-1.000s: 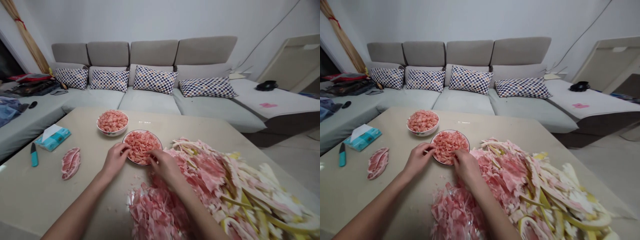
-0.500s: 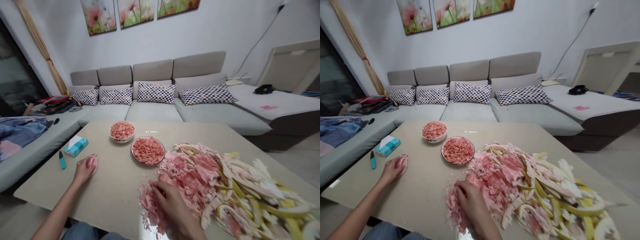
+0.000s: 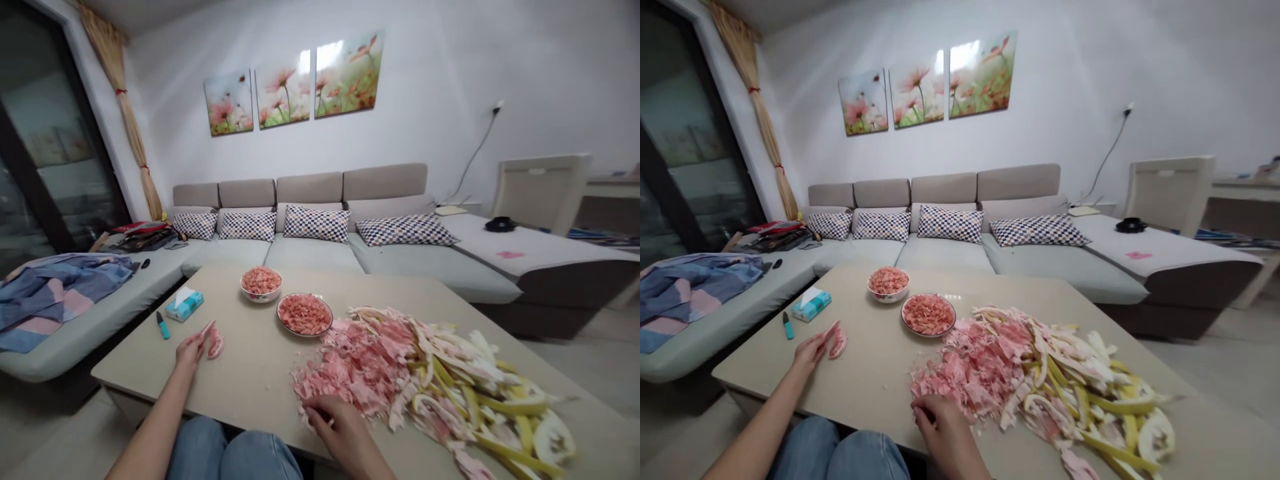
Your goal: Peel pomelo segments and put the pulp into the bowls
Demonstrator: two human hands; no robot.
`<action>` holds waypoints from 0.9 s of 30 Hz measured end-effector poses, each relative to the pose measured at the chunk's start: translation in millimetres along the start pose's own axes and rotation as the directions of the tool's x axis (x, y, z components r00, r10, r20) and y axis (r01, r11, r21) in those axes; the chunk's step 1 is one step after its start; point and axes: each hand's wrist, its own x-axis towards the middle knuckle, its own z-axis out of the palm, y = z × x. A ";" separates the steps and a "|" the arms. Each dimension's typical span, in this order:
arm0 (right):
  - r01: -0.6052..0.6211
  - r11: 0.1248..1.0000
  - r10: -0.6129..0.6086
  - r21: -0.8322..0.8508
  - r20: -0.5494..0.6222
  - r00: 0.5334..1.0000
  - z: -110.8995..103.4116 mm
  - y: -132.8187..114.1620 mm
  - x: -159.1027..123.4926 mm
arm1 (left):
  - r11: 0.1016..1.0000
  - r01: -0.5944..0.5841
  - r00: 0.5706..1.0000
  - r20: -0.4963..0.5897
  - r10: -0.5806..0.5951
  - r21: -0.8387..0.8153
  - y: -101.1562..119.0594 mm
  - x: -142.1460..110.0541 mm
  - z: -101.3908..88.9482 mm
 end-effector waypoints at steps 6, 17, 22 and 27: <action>0.011 0.995 -0.011 0.104 0.004 1.000 17.2 -18.4 2.6 | 0.967 -0.074 0.978 0.172 0.118 -0.245 29.2 -44.0 -18.0; 0.261 0.964 -0.232 0.039 -0.347 0.909 22.7 -60.8 26.2 | 0.863 -0.058 0.763 0.535 0.362 -0.502 71.3 -176.5 18.0; 0.214 0.971 -0.169 0.105 -0.327 0.930 14.3 -67.8 20.1 | 0.828 0.037 0.700 0.605 0.379 -0.560 75.5 -190.0 25.9; 0.202 0.952 -0.144 0.231 -0.243 0.959 13.5 -77.5 20.2 | 0.800 0.043 0.687 0.598 0.411 -0.599 74.1 -189.7 41.3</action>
